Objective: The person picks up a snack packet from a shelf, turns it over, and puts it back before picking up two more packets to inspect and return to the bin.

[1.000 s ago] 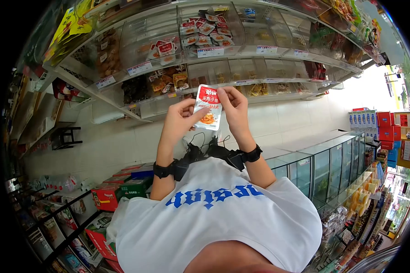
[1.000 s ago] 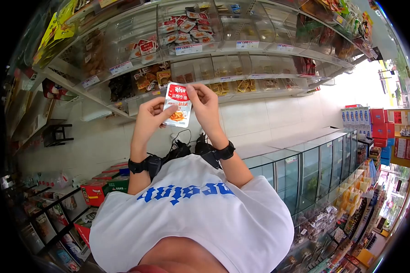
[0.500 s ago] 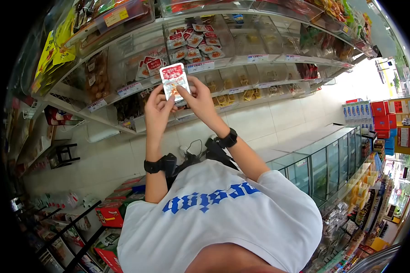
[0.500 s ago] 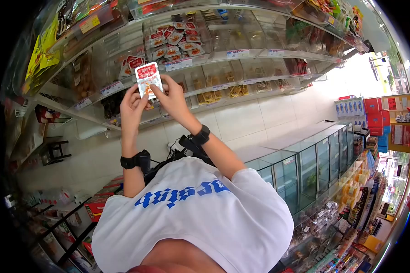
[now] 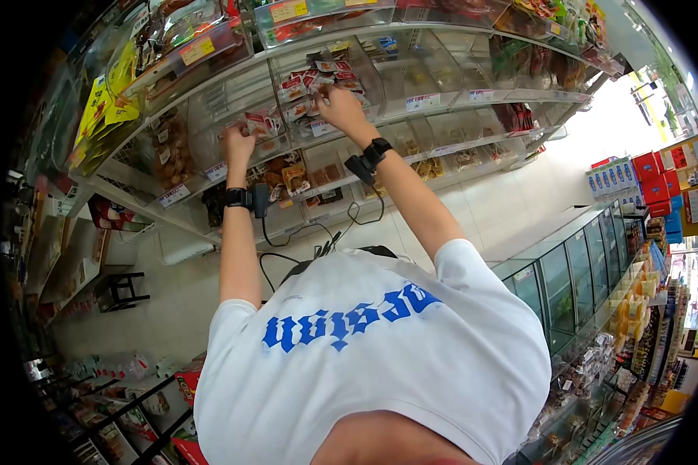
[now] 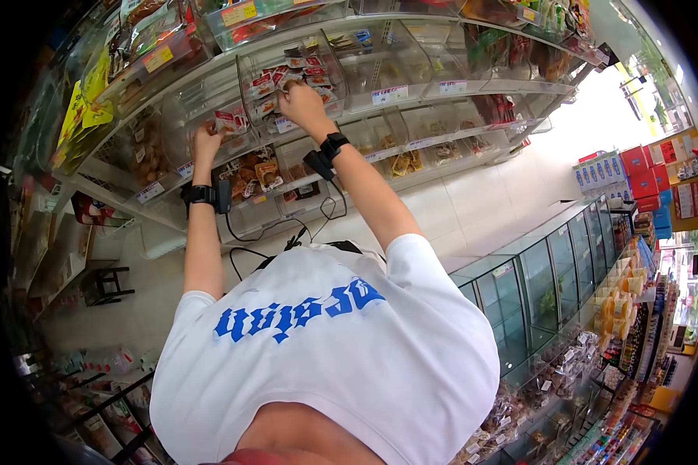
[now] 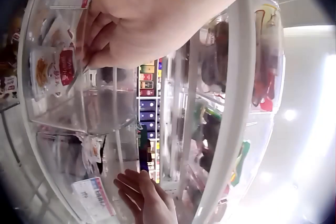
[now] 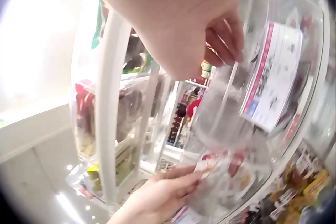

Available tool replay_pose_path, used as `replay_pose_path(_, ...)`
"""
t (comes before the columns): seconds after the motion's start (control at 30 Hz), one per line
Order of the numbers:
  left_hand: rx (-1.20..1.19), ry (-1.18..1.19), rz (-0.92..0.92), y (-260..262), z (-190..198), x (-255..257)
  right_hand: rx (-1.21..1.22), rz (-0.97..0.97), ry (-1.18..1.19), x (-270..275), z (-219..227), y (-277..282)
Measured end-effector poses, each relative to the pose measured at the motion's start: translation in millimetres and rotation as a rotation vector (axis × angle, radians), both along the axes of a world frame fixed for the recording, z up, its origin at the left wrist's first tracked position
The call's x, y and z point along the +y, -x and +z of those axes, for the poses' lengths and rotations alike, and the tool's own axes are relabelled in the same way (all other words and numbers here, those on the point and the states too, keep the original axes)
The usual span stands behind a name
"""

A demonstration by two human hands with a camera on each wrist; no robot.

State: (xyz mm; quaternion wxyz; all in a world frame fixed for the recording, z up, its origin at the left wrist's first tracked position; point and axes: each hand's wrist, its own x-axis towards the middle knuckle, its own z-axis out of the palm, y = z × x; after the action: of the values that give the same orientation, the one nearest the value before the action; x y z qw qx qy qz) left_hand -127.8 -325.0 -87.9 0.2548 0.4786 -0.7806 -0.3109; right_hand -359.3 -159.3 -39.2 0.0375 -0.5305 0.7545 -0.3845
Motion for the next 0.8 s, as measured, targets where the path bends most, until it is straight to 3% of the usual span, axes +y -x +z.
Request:
replay_pose_path(0.1,-0.234,0.035,-0.081,1,4,4,0.125,0.083,-0.265,-1,-24,36)
replay_pose_path(0.27,-0.175,0.170,-0.078,1,12,20,0.117,0.161,-0.603,16,-3,44)
replay_pose_path(0.37,-0.082,0.145,-0.130,7,50,47,0.157,0.147,-0.500,16,-18,49)
replay_pose_path(0.63,0.239,0.209,-0.250,13,64,81,0.167,0.199,-0.503,22,-29,63)
replay_pose_path(0.8,0.218,0.196,-0.280,10,66,91,0.181,0.263,-0.227,33,-23,56)
